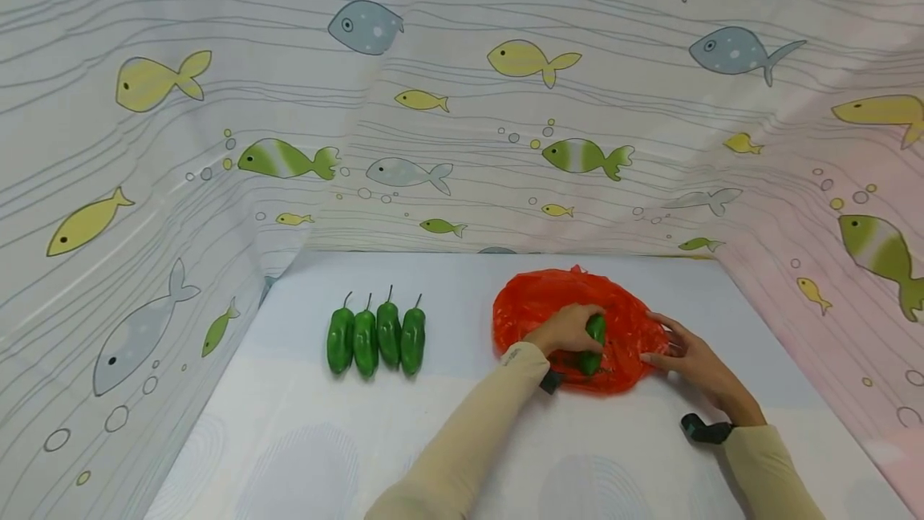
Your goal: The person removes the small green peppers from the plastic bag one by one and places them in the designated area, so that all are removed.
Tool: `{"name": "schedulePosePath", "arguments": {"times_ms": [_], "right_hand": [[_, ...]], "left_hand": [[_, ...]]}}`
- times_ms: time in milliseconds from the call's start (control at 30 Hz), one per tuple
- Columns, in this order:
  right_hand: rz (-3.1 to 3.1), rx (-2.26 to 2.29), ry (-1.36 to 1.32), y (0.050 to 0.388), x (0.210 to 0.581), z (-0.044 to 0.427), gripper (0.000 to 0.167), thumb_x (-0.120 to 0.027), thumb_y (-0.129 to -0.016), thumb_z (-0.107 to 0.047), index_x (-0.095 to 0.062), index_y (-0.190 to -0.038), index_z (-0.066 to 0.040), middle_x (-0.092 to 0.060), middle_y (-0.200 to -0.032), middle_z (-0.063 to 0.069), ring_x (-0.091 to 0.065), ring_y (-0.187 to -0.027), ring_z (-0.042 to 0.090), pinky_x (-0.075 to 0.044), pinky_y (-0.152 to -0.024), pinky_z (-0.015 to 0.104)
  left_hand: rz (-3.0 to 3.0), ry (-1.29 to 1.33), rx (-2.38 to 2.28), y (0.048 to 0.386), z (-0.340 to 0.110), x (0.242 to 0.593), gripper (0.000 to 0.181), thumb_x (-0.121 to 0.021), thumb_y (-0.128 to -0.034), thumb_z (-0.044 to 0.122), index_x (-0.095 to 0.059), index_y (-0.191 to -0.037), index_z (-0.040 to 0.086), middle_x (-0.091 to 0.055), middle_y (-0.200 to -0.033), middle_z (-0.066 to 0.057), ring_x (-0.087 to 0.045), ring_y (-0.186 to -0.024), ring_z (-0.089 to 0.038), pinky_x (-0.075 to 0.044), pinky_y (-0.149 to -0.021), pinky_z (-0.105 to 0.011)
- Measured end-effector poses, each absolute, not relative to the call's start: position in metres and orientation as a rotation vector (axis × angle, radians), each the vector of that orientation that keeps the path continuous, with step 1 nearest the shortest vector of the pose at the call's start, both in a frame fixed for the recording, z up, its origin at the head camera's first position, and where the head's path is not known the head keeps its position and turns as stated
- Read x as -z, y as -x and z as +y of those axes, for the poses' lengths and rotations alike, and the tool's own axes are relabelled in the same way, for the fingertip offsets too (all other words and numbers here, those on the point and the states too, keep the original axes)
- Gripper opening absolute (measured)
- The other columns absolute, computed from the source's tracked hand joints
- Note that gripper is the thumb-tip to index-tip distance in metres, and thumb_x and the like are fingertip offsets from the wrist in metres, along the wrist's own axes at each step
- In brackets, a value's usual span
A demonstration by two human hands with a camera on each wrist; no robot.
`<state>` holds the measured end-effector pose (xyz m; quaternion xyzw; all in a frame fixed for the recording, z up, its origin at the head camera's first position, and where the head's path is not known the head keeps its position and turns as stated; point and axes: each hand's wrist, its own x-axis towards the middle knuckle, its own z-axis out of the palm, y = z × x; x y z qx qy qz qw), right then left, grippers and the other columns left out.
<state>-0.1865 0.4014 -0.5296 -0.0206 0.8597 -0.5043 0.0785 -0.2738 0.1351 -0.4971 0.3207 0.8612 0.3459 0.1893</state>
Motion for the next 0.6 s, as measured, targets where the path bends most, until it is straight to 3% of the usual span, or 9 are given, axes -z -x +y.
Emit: {"name": "schedulePosePath", "arguments": {"times_ms": [167, 367, 600], "right_hand": [[2.560, 1.527, 0.059, 0.1872, 0.5304, 0.4016, 0.087, -0.078, -0.093, -0.032, -0.028, -0.163, -0.020, -0.033, -0.161, 0.024, -0.043, -0.137, 0.047, -0.051, -0.093, 0.036], [2.565, 1.516, 0.061, 0.1876, 0.5319, 0.4029, 0.088, -0.078, -0.093, -0.033, -0.027, -0.163, -0.019, -0.031, -0.162, 0.024, -0.041, -0.139, 0.048, -0.051, -0.098, 0.044], [2.540, 1.546, 0.063, 0.1889, 0.5328, 0.4037, 0.089, -0.079, -0.092, -0.031, -0.027, -0.163, -0.019, -0.035, -0.160, 0.024, -0.046, -0.136, 0.044, -0.053, -0.090, 0.031]], "left_hand": [[2.410, -0.826, -1.080, 0.2757, 0.1337, 0.5022, 0.045, -0.078, -0.0932, 0.022, -0.060, -0.133, 0.011, -0.060, -0.108, 0.003, -0.056, -0.088, -0.009, -0.053, -0.069, -0.019], [2.385, -0.785, -1.175, 0.2774, 0.1305, 0.5046, 0.043, -0.080, -0.0924, 0.023, -0.060, -0.129, 0.011, -0.060, -0.102, 0.003, -0.057, -0.085, -0.008, -0.052, -0.069, -0.020], [2.349, -0.822, -1.213, 0.2781, 0.1255, 0.4980, 0.047, -0.080, -0.0917, 0.020, -0.059, -0.133, 0.010, -0.060, -0.107, 0.001, -0.057, -0.088, -0.010, -0.054, -0.071, -0.020]]}}
